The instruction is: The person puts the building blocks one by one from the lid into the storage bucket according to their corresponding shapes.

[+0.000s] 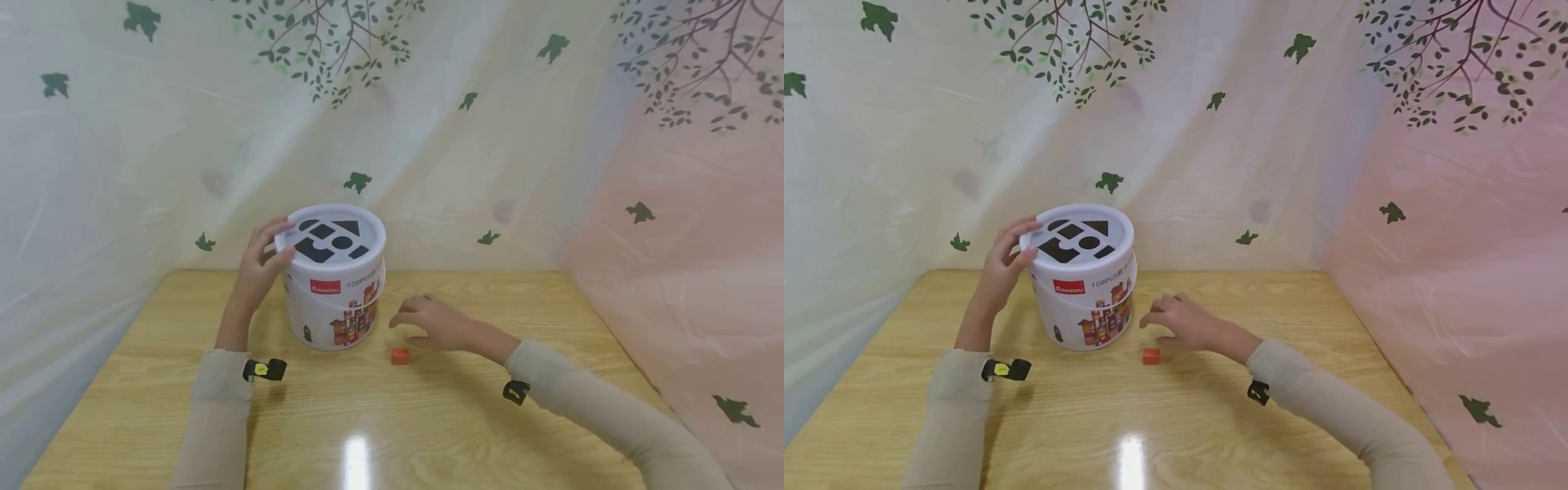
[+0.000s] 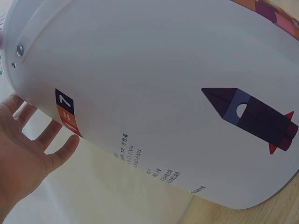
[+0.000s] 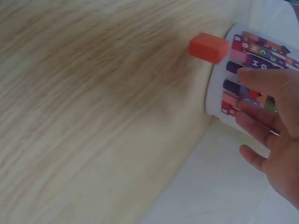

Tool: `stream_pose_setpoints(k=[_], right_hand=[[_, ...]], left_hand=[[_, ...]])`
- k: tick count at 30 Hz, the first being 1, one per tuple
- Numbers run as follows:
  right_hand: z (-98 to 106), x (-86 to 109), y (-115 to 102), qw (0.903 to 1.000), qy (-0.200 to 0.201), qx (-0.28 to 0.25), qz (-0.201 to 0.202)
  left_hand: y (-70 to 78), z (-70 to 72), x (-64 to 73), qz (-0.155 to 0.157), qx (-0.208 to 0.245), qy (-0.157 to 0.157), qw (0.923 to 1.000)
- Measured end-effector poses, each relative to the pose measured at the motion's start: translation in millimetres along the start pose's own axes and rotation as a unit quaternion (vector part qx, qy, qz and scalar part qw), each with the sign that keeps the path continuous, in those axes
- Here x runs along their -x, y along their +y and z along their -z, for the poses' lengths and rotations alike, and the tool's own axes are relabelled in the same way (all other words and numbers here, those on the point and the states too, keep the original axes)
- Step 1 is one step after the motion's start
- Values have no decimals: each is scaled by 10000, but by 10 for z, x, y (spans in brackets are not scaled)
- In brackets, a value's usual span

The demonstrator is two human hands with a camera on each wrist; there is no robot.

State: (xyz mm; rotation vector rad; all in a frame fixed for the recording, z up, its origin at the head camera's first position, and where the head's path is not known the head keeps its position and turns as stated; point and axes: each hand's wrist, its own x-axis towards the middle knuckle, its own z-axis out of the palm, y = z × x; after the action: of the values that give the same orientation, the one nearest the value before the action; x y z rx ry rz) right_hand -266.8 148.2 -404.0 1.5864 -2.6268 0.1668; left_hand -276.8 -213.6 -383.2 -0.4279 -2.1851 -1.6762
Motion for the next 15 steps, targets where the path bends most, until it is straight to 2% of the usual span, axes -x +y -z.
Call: stream_pose_setpoints(k=[8,15], right_hand=[[-109,43,-36,9982,-457,-384,1],[-159,41,-71,9974,-477,-527,72]], left_hand=[[26,-4,-2,-11,-17,-6,10000],[26,-6,4,-22,-45,0,10000]])
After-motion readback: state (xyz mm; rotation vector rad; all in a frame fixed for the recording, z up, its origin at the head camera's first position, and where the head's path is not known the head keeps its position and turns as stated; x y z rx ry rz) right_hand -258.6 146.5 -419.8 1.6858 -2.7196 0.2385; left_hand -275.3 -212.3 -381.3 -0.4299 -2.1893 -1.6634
